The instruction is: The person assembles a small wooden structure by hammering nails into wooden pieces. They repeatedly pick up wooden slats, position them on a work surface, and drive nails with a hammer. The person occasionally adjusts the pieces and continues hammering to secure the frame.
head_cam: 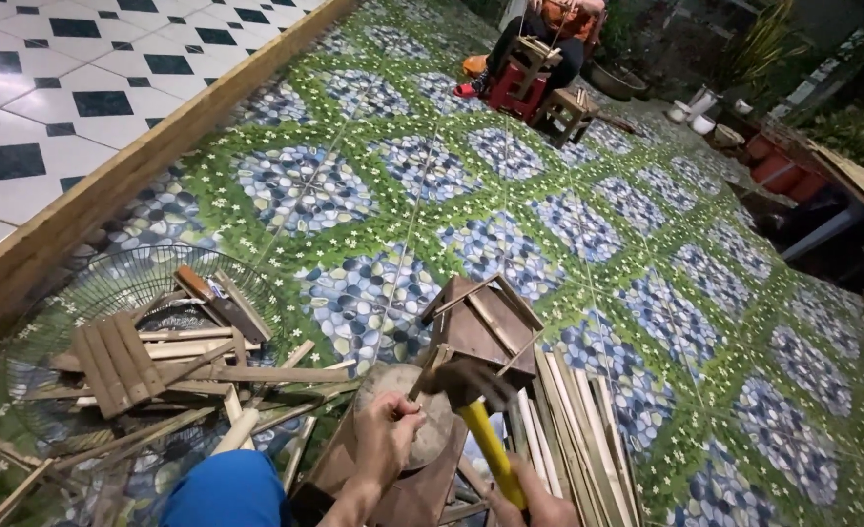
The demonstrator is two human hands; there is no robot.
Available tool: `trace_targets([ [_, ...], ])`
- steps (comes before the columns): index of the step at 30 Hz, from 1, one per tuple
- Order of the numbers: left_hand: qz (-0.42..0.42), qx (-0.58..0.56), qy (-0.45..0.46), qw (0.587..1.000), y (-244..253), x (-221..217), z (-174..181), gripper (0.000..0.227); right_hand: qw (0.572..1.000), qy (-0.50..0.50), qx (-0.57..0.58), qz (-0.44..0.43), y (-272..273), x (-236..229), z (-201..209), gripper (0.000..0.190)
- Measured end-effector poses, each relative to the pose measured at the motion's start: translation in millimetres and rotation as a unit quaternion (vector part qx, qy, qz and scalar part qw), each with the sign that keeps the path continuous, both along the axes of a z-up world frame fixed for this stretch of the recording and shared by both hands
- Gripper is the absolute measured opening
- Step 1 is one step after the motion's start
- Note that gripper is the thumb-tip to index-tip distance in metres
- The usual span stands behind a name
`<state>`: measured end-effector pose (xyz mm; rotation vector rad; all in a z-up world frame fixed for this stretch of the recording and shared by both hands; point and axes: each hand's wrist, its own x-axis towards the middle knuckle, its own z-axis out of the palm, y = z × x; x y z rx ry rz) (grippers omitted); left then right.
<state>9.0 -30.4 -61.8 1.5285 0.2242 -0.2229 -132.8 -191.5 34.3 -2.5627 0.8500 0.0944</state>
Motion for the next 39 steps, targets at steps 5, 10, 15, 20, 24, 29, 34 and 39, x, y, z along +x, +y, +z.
trace_targets([
  [5, -0.001, 0.124, -0.091, 0.988, -6.1, 2.2, -13.1, 0.019, 0.996, 0.046, -0.009, 0.077, 8.0, 1.5, 9.5, 0.044],
  [10, -0.045, 0.164, -0.078, 0.982, -2.3, 5.9, -4.8, 0.021, 0.999, 0.025, 0.003, -0.035, 9.0, -5.8, 10.5, 0.075],
  [15, 0.002, 0.106, -0.149, 0.983, -10.0, 12.8, -32.0, 0.025, 0.995, 0.081, 0.014, 0.057, 2.2, 4.1, 11.7, 0.054],
  [20, -0.042, 0.143, -0.047, 0.988, 0.1, 1.7, 10.5, 0.033, 0.992, -0.035, 0.037, -0.116, 38.6, -3.7, 49.3, 0.065],
  [24, -0.015, 0.082, -0.133, 0.988, -4.8, 5.6, -16.1, 0.027, 0.837, -0.077, 0.416, -0.347, 37.2, 11.1, 47.2, 0.051],
  [29, -0.033, 0.134, -0.107, 0.985, -4.0, 8.4, -1.4, 0.025, 0.98, 0.106, 0.131, -0.103, 33.3, 13.0, 69.4, 0.063],
  [34, -0.026, 0.106, -0.082, 0.991, -1.3, 4.5, 3.9, 0.019, 0.96, -0.048, 0.235, -0.145, -2.1, 3.4, -22.1, 0.046],
  [39, 0.019, 0.134, -0.179, 0.975, -9.2, 7.7, -57.2, 0.021, 0.998, 0.019, 0.006, -0.064, 7.3, -1.7, -8.1, 0.055],
])
